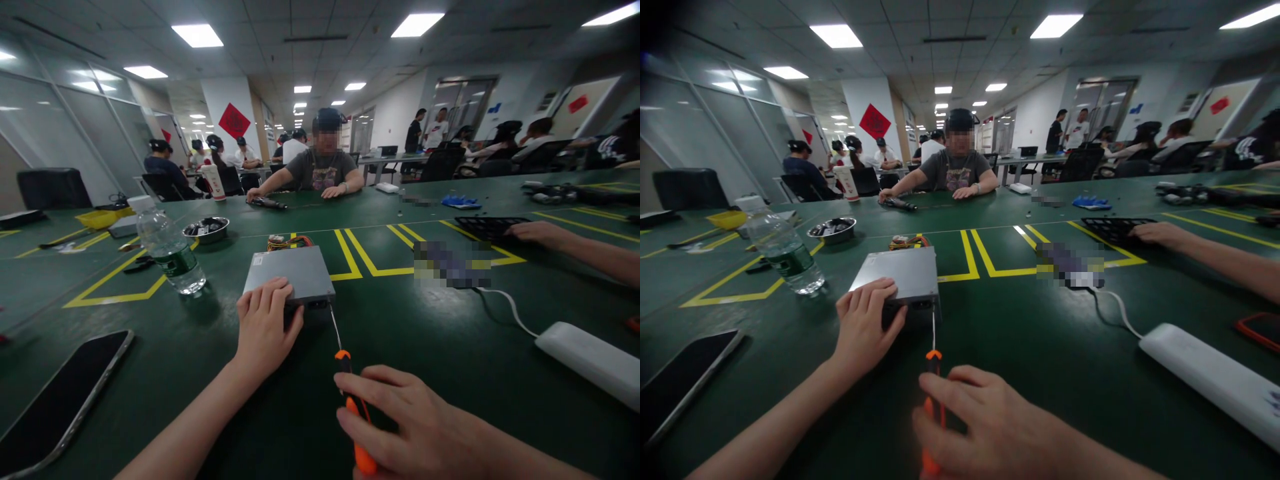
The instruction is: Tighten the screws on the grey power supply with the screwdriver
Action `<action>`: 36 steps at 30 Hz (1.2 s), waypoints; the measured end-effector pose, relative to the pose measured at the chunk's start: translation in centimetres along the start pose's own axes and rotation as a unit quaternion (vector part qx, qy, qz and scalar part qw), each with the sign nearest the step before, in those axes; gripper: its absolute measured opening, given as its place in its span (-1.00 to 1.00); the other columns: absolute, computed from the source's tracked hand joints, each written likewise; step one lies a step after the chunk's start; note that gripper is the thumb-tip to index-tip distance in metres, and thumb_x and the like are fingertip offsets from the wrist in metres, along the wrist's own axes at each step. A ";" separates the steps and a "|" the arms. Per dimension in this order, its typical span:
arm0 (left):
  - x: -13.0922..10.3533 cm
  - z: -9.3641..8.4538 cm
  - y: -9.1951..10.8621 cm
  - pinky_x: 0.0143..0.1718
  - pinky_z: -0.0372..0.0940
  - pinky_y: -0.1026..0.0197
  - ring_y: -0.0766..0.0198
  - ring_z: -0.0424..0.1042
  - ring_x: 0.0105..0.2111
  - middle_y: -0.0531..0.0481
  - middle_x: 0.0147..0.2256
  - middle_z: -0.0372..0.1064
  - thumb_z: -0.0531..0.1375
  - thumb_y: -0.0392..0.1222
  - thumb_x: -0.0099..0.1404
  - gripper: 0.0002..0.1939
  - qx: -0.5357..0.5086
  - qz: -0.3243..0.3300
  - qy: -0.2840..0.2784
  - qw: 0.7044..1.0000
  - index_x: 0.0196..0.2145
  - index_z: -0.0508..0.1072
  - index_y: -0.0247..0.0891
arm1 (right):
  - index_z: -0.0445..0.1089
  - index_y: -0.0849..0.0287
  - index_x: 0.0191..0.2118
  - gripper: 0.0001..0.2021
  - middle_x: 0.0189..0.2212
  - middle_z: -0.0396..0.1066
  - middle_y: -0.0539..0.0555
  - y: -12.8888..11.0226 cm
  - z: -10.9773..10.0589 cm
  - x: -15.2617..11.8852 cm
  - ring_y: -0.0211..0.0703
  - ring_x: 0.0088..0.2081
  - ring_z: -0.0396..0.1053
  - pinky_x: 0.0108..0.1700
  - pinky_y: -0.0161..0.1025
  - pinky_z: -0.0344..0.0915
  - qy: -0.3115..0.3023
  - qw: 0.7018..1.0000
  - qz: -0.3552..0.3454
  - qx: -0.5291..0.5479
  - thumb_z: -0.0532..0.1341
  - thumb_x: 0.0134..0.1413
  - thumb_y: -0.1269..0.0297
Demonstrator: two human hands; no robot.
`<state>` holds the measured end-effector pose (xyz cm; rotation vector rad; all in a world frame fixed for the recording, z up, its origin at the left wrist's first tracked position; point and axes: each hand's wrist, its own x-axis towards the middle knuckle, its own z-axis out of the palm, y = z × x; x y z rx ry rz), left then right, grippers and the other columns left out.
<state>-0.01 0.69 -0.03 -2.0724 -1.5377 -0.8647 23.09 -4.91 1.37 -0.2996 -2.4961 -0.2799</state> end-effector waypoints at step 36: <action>-0.1 0.4 -0.1 -0.06 0.02 -0.03 0.03 0.28 -0.02 -0.16 -0.04 0.34 0.09 -0.13 0.22 -0.73 0.007 0.007 0.020 1.000 -0.12 0.27 -0.22 | 0.22 0.36 -0.12 -0.66 -0.19 0.40 0.34 0.4 1.1 1.5 -0.08 -0.21 0.43 -0.16 -0.19 0.37 0.051 0.998 0.015 0.045 -0.15 0.32 0.22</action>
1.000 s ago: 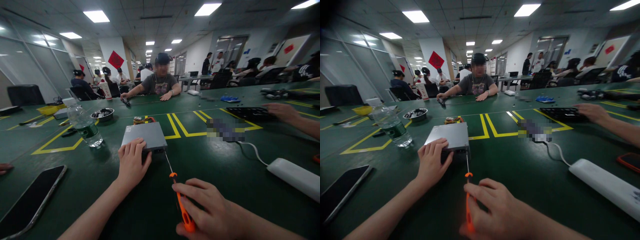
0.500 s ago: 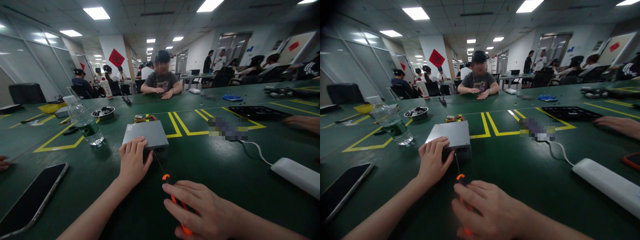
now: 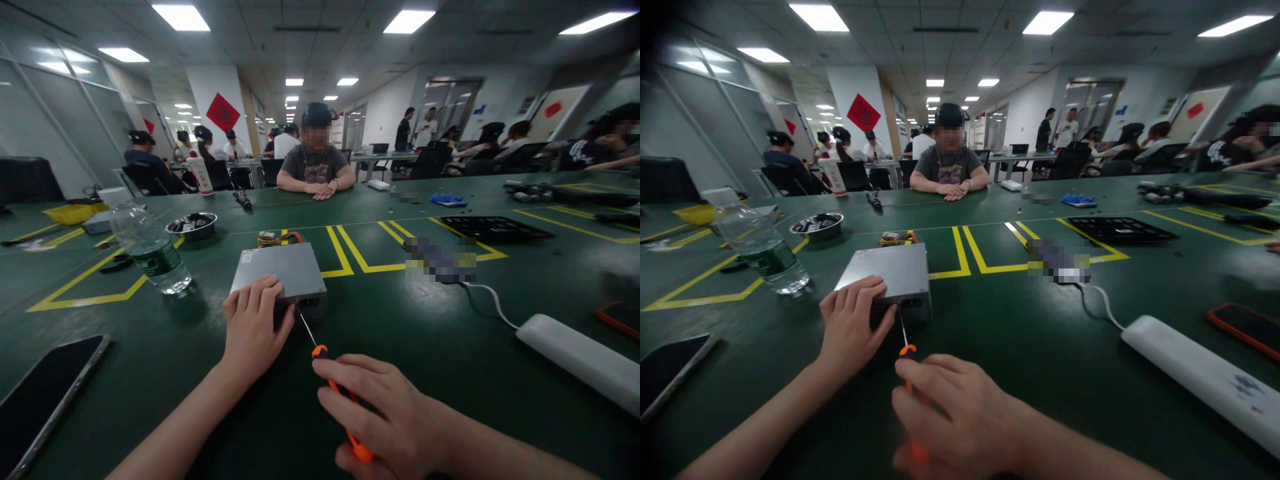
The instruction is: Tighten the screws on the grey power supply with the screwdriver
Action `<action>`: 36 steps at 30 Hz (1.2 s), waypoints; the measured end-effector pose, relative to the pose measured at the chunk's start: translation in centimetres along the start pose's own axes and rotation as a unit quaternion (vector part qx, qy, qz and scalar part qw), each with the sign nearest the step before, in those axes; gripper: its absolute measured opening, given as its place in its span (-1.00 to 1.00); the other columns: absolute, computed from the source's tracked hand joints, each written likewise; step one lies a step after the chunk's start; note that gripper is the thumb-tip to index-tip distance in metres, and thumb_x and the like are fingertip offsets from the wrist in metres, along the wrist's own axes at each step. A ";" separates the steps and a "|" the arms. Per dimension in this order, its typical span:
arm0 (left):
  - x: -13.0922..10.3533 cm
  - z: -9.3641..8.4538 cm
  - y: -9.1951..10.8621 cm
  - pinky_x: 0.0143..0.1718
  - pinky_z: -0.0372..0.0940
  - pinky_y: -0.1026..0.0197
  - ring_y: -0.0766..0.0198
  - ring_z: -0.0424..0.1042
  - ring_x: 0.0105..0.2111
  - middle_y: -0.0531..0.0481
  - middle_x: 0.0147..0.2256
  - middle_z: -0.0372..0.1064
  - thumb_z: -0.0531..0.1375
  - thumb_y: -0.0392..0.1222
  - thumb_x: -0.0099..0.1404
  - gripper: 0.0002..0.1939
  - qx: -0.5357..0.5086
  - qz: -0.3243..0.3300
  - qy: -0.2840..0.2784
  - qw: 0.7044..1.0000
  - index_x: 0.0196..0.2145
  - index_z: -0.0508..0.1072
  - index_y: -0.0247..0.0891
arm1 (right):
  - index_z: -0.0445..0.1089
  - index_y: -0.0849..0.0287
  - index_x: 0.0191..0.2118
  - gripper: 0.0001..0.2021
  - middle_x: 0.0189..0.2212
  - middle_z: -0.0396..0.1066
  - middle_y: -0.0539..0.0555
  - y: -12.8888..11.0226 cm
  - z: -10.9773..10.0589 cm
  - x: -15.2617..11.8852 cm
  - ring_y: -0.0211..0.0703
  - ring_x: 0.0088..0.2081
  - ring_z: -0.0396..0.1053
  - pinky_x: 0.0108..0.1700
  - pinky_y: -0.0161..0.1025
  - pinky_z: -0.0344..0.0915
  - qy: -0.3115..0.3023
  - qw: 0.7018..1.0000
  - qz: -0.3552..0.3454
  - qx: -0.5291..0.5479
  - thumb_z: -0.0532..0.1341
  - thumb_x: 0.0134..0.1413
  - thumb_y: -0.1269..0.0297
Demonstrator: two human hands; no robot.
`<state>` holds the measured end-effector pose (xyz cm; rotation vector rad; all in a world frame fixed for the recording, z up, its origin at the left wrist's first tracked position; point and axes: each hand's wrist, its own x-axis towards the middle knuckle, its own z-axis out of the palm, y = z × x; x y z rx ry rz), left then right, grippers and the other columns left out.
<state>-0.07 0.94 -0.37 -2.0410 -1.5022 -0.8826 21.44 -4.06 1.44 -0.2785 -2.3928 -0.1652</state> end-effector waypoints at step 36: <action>0.1 -0.7 0.0 -0.01 -0.01 -0.01 0.06 0.21 0.05 -0.14 0.00 0.31 0.04 -0.15 0.28 -0.73 -0.062 -0.018 -0.037 0.997 -0.08 0.29 -0.25 | 0.13 0.22 0.12 -0.62 -0.07 0.33 0.19 -6.8 2.3 -0.3 -0.15 -0.16 0.42 -0.27 -0.36 0.42 0.028 0.911 0.411 -0.006 0.02 0.18 0.40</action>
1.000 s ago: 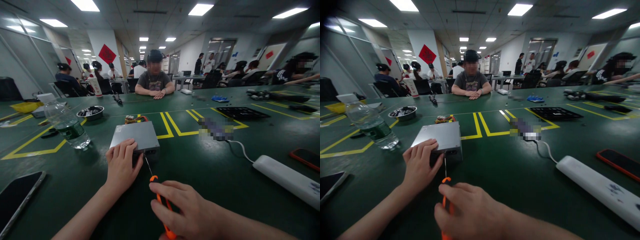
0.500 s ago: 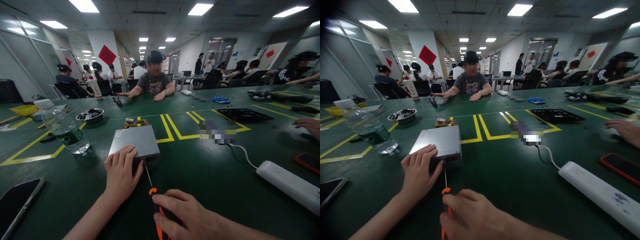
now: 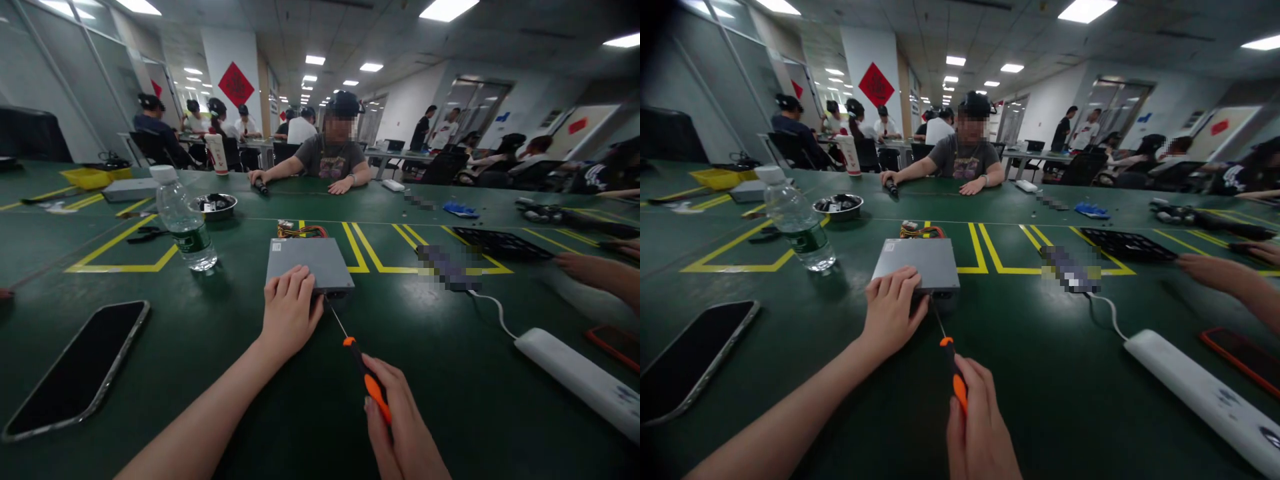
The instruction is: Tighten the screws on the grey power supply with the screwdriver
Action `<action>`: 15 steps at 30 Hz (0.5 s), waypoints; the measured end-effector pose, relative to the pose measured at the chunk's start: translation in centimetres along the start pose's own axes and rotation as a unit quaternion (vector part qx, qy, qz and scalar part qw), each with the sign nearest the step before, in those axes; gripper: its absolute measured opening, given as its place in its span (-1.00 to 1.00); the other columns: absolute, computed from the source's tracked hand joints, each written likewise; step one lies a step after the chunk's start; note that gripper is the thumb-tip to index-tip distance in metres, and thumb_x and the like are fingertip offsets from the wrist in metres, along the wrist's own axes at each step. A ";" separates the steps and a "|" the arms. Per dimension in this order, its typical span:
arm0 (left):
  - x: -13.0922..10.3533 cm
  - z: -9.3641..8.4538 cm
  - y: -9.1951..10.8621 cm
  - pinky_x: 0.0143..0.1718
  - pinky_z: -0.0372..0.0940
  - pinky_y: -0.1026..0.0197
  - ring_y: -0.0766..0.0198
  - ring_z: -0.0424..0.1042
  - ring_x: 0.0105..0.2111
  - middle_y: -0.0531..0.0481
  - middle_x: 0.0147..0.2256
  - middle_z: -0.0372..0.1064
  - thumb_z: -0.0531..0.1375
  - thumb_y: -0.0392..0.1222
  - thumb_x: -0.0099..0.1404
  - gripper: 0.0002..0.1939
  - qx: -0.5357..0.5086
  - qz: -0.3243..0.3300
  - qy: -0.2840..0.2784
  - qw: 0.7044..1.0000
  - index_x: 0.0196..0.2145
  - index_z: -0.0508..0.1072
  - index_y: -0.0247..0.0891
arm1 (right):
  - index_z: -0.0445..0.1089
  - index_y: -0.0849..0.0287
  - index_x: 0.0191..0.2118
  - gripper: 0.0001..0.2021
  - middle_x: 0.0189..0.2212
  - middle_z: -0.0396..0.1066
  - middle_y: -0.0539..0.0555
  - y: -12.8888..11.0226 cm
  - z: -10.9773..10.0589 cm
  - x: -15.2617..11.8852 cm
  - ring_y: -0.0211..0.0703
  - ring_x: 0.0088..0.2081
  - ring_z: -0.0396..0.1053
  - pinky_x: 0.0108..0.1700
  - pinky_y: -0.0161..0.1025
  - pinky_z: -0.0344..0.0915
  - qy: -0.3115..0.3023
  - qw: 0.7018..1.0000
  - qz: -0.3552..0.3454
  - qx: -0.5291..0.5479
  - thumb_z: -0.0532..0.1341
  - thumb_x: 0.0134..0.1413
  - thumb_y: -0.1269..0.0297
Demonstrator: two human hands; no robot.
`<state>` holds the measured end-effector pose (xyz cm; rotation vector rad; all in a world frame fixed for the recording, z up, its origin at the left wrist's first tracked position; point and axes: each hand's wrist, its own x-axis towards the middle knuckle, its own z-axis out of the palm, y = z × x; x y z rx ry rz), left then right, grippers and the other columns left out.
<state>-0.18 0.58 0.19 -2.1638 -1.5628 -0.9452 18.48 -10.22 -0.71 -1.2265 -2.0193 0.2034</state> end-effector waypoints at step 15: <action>-0.1 0.1 -0.1 -0.03 -0.01 -0.01 0.06 0.22 0.04 -0.16 0.00 0.32 0.02 -0.17 0.28 -0.73 -0.013 0.006 0.016 1.000 -0.08 0.30 -0.25 | 0.22 0.17 -0.28 -0.50 -0.44 0.30 0.00 -4.7 3.8 2.4 -0.39 -0.58 0.16 -0.66 -0.49 -0.07 -0.002 0.648 0.495 0.579 0.35 -0.22 -0.09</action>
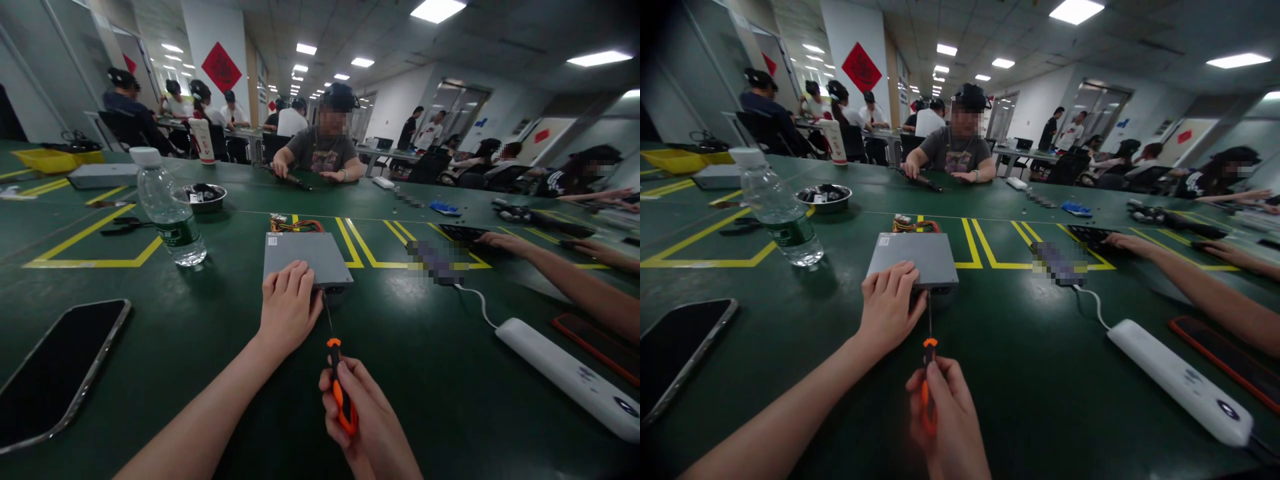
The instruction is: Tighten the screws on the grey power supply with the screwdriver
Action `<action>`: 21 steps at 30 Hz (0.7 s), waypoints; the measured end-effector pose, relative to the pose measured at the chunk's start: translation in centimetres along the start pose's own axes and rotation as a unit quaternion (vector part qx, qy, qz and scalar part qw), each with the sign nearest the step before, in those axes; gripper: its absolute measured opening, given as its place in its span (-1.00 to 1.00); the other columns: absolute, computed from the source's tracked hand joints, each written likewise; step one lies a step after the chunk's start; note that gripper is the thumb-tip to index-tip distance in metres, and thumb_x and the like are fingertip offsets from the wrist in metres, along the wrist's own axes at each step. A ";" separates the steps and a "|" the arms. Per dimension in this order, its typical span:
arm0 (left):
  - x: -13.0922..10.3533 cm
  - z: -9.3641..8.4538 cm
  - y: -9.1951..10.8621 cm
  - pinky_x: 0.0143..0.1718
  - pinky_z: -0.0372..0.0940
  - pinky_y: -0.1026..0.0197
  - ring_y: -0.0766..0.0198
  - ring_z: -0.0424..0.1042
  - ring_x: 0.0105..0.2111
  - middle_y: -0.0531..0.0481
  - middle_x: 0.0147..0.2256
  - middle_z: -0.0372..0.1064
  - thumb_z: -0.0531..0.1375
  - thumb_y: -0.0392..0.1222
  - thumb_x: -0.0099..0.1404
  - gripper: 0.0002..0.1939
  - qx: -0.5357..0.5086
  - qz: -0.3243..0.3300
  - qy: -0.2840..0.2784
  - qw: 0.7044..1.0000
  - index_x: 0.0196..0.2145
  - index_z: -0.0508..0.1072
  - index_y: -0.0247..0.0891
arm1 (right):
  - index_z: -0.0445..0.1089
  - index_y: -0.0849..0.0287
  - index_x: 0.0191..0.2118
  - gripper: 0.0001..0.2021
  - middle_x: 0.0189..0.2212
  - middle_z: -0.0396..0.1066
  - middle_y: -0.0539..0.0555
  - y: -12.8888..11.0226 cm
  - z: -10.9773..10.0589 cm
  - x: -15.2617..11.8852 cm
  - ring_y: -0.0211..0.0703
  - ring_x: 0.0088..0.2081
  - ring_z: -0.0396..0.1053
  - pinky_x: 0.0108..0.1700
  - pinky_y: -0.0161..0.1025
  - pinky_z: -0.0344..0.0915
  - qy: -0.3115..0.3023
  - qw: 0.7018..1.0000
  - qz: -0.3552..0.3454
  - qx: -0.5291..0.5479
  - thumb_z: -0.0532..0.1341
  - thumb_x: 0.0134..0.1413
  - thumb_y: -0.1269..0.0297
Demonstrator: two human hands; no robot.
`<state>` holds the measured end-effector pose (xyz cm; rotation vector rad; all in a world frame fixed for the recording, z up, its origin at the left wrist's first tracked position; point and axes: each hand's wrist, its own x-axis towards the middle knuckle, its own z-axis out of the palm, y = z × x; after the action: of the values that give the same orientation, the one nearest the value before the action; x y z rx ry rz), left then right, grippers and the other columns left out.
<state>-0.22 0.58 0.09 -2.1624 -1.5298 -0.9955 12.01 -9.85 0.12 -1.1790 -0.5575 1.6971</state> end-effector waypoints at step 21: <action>0.1 0.2 0.0 -0.04 0.00 -0.02 0.03 0.25 0.03 -0.17 -0.01 0.33 0.06 -0.16 0.26 -0.75 0.017 0.008 0.013 1.000 -0.10 0.29 -0.23 | 0.30 0.24 -0.40 -0.49 -0.61 0.24 -0.09 -0.4 -0.6 0.5 -0.46 -0.64 0.15 -0.70 -0.55 -0.10 -0.005 0.993 0.071 0.097 0.46 -0.40 -0.01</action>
<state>-0.13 0.73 0.04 -2.1273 -1.5055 -0.9821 12.65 -9.36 -0.07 -1.0914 -0.3116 1.8339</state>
